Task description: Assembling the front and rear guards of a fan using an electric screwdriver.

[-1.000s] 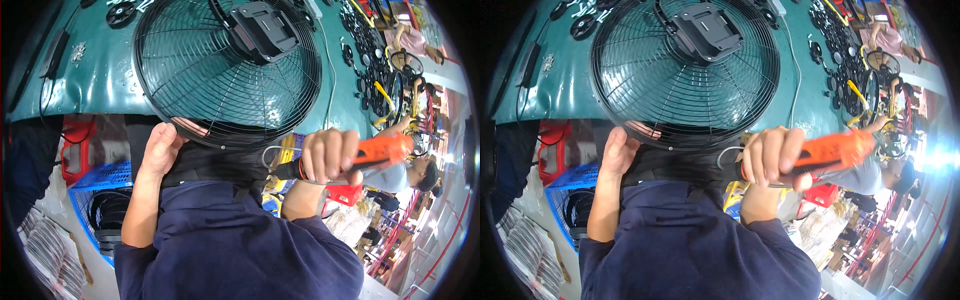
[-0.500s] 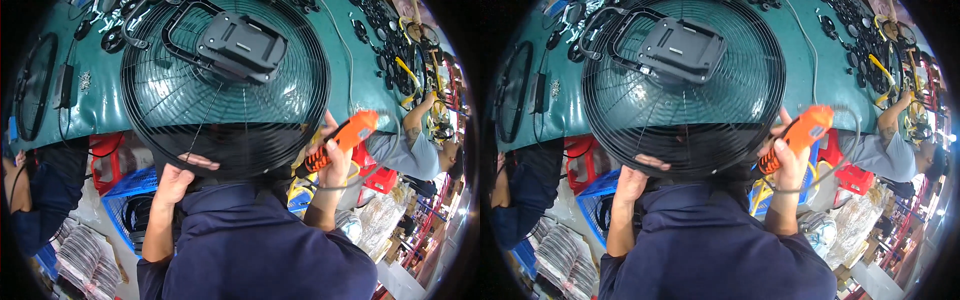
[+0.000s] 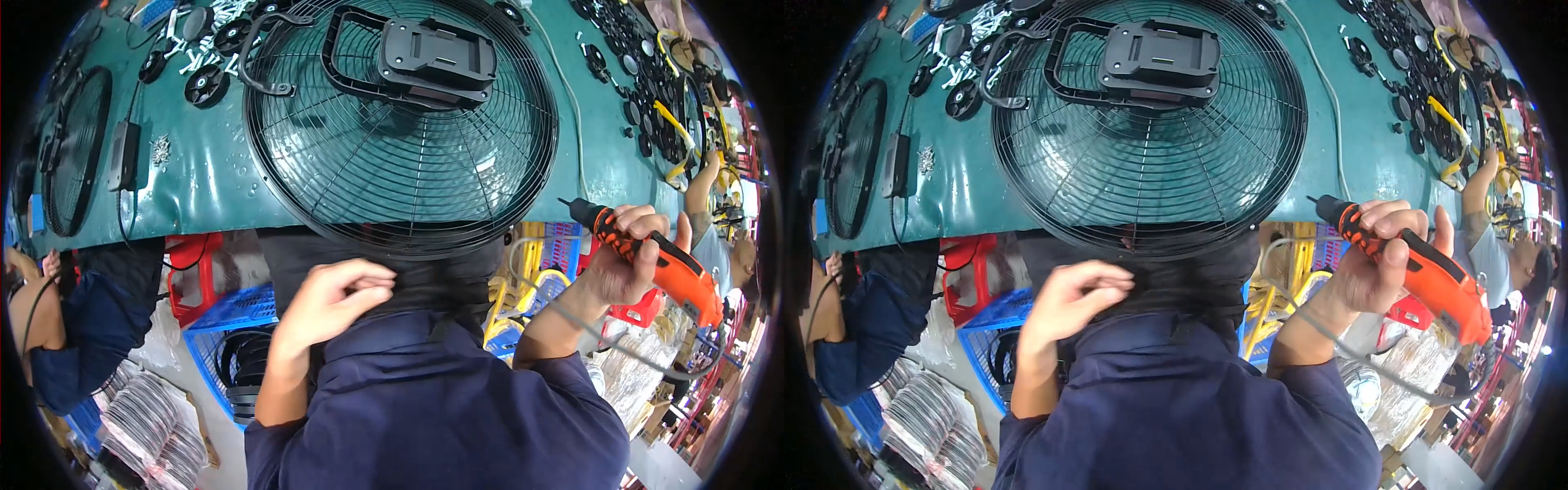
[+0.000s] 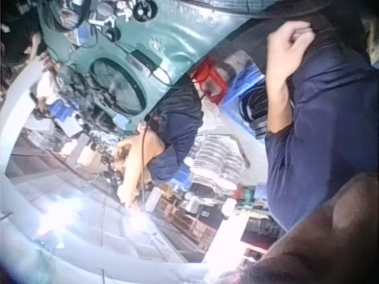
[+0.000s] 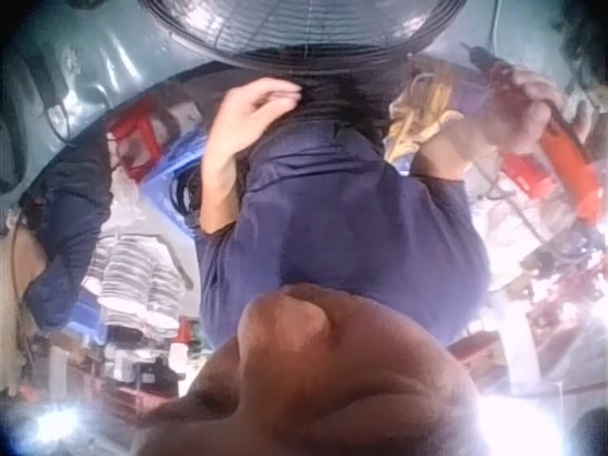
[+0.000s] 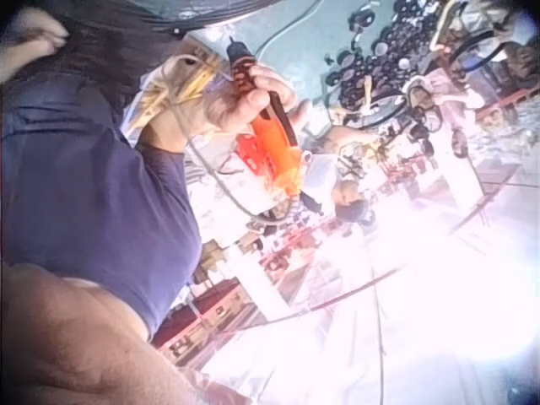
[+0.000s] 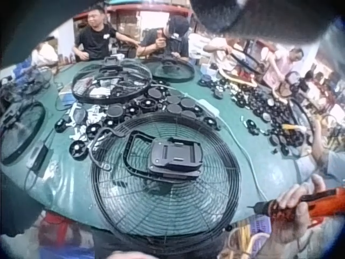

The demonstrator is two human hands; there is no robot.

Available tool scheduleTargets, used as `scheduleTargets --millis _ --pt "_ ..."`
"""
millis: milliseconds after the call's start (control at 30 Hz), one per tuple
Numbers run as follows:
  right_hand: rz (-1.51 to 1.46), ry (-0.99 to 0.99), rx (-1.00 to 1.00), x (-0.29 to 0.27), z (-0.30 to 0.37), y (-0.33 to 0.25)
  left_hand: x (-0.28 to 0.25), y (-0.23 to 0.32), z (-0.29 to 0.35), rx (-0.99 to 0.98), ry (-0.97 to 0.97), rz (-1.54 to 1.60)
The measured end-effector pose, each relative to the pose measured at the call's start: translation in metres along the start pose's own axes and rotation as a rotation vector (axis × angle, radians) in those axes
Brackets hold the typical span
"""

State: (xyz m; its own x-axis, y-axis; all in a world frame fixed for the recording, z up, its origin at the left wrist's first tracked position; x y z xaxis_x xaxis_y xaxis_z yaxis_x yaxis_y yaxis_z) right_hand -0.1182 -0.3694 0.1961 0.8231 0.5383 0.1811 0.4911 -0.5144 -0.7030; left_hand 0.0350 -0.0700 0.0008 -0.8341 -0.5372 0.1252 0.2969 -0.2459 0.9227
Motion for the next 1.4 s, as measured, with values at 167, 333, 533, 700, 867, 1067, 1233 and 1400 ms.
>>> scheduleTargets --millis 167,333,533,700,867,1067,1233,1400 --pt "0.158 0.153 0.077 -0.039 0.030 0.033 -0.171 0.056 0.055 0.185 0.845 -0.135" --pt "0.124 0.134 0.123 -0.042 0.029 0.030 -0.271 0.068 0.054 0.176 1.222 -0.428" --pt "0.146 0.155 0.222 -0.049 0.032 0.040 -0.285 0.092 0.022 0.141 1.345 -0.991" --pt "0.198 0.032 0.181 -0.027 0.022 0.024 -0.295 0.060 0.033 0.398 1.219 -0.441" --pt "-0.426 -0.454 0.065 0.002 -0.007 -0.048 -0.196 0.054 0.059 0.389 0.878 0.241" --pt "-0.834 -0.628 0.212 0.069 -0.003 -0.062 -0.044 0.008 0.023 0.137 0.338 0.541" --pt "-0.833 -0.323 0.299 0.129 0.056 -0.030 0.016 0.005 0.002 -0.043 0.180 0.710" --pt "-0.730 -0.346 0.316 0.141 0.072 -0.030 0.024 0.006 -0.001 -0.073 0.120 0.751"
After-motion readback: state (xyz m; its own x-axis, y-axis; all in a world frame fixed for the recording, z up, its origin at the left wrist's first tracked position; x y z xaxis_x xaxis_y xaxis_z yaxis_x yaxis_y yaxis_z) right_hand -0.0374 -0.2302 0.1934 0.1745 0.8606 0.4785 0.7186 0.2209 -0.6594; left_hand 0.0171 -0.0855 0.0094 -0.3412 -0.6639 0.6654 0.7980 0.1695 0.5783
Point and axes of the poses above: each hand's wrist, its own z-axis away from the middle knuckle, its own x-axis out of the palm, y = z × x, the point moved 9 cm from there along -z, towards the middle knuckle, and after that the axes turned 6 degrees about y, right-handed, at the moved point
